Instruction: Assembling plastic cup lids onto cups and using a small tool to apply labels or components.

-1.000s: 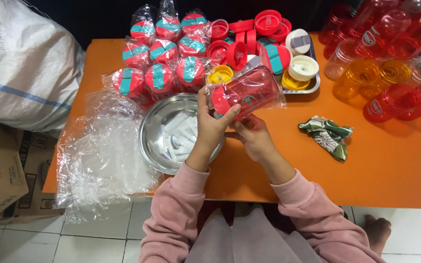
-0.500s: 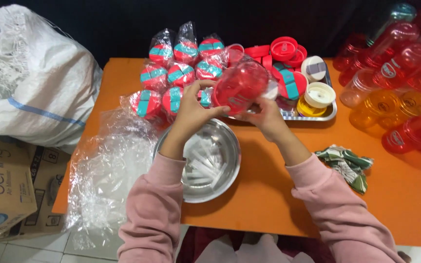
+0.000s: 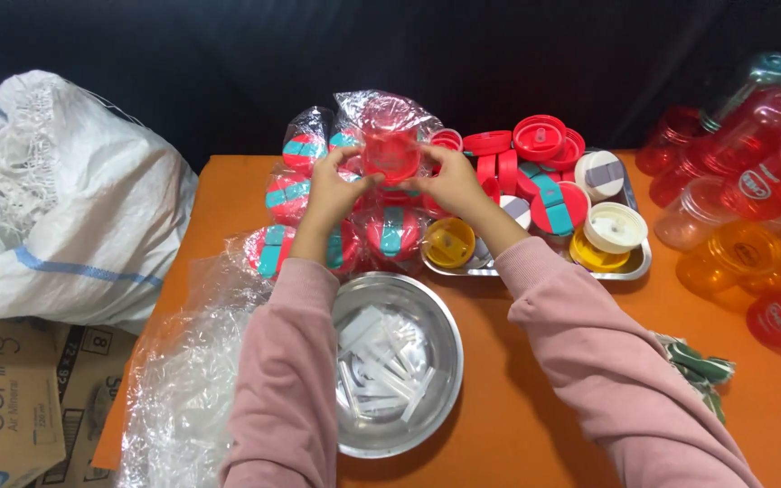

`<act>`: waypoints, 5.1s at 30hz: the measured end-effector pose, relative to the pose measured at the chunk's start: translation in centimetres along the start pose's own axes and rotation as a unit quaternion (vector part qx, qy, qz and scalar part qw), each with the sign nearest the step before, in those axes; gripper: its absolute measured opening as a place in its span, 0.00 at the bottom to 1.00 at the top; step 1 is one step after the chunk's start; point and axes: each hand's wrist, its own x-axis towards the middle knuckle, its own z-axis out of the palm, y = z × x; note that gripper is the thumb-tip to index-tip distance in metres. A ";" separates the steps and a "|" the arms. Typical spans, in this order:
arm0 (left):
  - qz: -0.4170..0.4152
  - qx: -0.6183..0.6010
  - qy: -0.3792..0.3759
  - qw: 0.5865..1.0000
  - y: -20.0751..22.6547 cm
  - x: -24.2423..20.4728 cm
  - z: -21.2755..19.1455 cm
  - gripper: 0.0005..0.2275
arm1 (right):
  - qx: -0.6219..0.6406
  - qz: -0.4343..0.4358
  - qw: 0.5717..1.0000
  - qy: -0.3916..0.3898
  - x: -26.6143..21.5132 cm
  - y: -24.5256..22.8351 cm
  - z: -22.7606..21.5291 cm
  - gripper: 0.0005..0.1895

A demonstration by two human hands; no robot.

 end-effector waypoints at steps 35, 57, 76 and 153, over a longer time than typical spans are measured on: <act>-0.120 0.162 0.058 0.978 9.6 -4.2 0.9 0.49 | -0.095 0.024 0.995 0.015 -5.5 2.5 -6.1 0.43; 0.046 0.051 -0.179 0.981 20.2 -19.5 32.8 0.35 | -0.076 -0.019 0.972 0.223 -31.0 3.1 -28.4 0.11; 0.003 -0.147 -0.330 0.932 26.0 -25.0 46.9 0.37 | -0.059 0.262 0.870 0.414 -36.7 9.4 -35.0 0.32; -0.338 -0.568 -0.054 0.749 9.3 -25.0 25.3 0.25 | -0.346 -0.247 0.901 0.088 -31.1 4.1 -10.7 0.27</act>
